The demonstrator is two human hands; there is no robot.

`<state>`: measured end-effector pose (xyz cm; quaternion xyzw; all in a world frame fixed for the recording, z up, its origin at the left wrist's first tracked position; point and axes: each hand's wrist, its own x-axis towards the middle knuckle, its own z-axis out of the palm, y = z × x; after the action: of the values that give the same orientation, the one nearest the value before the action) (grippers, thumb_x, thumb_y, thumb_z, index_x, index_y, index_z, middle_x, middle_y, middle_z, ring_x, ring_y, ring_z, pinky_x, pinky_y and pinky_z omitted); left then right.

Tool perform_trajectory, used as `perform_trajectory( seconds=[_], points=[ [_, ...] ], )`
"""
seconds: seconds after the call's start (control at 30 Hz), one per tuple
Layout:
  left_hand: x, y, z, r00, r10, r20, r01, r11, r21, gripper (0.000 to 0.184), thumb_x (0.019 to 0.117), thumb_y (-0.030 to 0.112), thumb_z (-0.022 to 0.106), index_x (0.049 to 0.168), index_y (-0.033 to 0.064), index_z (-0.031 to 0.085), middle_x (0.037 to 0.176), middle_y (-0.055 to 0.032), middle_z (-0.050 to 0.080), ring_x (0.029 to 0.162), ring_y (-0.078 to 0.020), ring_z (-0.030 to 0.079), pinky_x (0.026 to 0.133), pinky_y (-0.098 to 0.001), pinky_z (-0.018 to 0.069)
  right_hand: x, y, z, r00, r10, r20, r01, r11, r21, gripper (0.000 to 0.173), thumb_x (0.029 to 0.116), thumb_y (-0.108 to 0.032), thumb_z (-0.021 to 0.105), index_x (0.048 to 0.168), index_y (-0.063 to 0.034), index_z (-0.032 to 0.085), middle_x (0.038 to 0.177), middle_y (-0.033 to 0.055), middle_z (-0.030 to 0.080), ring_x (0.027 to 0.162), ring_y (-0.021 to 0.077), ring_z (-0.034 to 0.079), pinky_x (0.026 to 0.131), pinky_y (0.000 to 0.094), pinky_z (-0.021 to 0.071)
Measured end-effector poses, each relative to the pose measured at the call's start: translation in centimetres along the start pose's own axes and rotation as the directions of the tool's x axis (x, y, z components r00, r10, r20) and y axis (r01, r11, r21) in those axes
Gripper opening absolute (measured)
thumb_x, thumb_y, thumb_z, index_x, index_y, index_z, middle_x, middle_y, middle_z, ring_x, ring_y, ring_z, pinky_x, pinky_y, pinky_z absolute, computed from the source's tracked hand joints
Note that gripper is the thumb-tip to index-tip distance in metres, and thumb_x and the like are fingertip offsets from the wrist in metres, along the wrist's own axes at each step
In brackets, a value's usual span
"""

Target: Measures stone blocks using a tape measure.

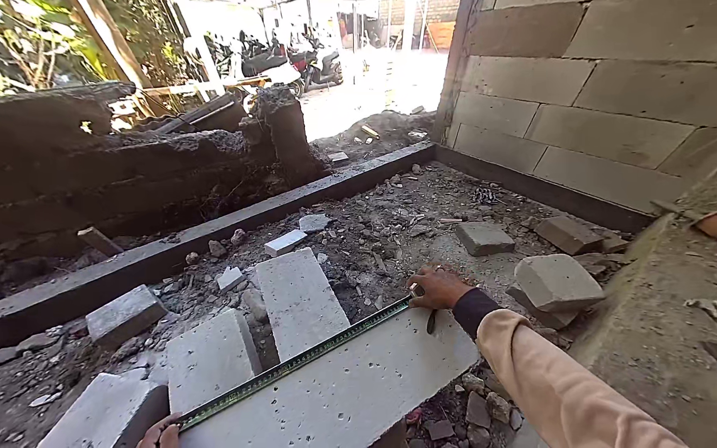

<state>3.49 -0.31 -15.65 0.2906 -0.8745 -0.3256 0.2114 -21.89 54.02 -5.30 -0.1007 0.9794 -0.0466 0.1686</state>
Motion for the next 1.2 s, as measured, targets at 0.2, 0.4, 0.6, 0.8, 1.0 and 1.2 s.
perform_trajectory(
  seconds=[0.2, 0.4, 0.6, 0.8, 1.0, 1.2],
  points=[
    [0.1, -0.2, 0.1, 1.000, 0.024, -0.010, -0.024, 1.000, -0.007, 0.036, 0.1021, 0.016, 0.044, 0.117, 0.0022, 0.073, 0.110, -0.0176, 0.073, 0.105, -0.0217, 0.069, 0.095, -0.0391, 0.0520, 0.1, -0.4, 0.9, 0.998, -0.016, -0.056, 0.013, 0.998, -0.066, 0.050, 0.0854, -0.068, 0.069, 0.117, -0.0295, 0.073, 0.126, 0.0111, 0.062, 0.114, 0.0354, 0.060, 0.090, 0.0575, 0.0529],
    [-0.2, 0.0, 0.0, 1.000, 0.002, -0.009, -0.002, 1.000, 0.021, 0.035, 0.1021, 0.019, 0.044, 0.116, 0.0058, 0.074, 0.109, -0.0148, 0.074, 0.105, -0.0228, 0.069, 0.094, -0.0419, 0.0520, 0.2, -1.7, 0.7, 0.996, -0.085, -0.010, 0.083, 0.988, -0.133, 0.043, 0.0874, -0.065, 0.069, 0.108, -0.0288, 0.078, 0.126, 0.0036, 0.064, 0.123, 0.0332, 0.054, 0.094, 0.0595, 0.0485],
    [-0.4, 0.1, -0.2, 1.000, 0.020, -0.007, -0.020, 0.999, -0.038, 0.034, 0.1022, 0.017, 0.046, 0.115, 0.0026, 0.074, 0.108, -0.0177, 0.073, 0.104, -0.0257, 0.069, 0.094, -0.0447, 0.0520, 0.4, -0.4, 0.6, 0.997, -0.027, -0.076, 0.026, 1.000, -0.012, 0.053, 0.0837, -0.049, 0.080, 0.131, -0.0294, 0.068, 0.134, 0.0131, 0.062, 0.119, 0.0395, 0.059, 0.091, 0.0633, 0.0521],
    [-0.3, 0.0, 0.0, 1.000, -0.015, -0.023, 0.013, 0.997, -0.070, 0.037, 0.1066, 0.028, 0.049, 0.115, 0.0026, 0.075, 0.110, -0.0168, 0.074, 0.106, -0.0200, 0.069, 0.097, -0.0376, 0.0513, -0.2, -0.2, 0.7, 0.996, 0.032, -0.085, -0.034, 0.999, -0.025, 0.043, 0.0841, -0.054, 0.078, 0.116, -0.0255, 0.076, 0.123, 0.0115, 0.066, 0.111, 0.0342, 0.064, 0.089, 0.0596, 0.0536],
    [-0.2, -0.1, 0.1, 0.999, -0.033, -0.027, 0.031, 0.999, -0.042, 0.037, 0.1057, 0.033, 0.053, 0.116, 0.0059, 0.076, 0.105, -0.0147, 0.074, 0.100, -0.0187, 0.069, 0.093, -0.0368, 0.0524, 0.2, -0.5, 0.8, 0.997, 0.031, -0.077, -0.037, 0.996, -0.076, 0.039, 0.0854, -0.057, 0.075, 0.113, -0.0284, 0.077, 0.121, 0.0077, 0.066, 0.113, 0.0318, 0.062, 0.088, 0.0554, 0.0544],
    [-0.1, -0.1, 0.2, 0.999, -0.027, -0.028, 0.026, 0.999, -0.039, 0.037, 0.1057, 0.033, 0.053, 0.115, 0.0052, 0.076, 0.105, -0.0153, 0.074, 0.099, -0.0196, 0.069, 0.093, -0.0374, 0.0522, 0.6, -0.5, 1.2, 0.997, -0.009, -0.082, 0.002, 0.996, -0.090, 0.033, 0.0868, -0.052, 0.075, 0.110, -0.0289, 0.078, 0.119, 0.0060, 0.067, 0.113, 0.0306, 0.061, 0.089, 0.0537, 0.0540]
  ],
)
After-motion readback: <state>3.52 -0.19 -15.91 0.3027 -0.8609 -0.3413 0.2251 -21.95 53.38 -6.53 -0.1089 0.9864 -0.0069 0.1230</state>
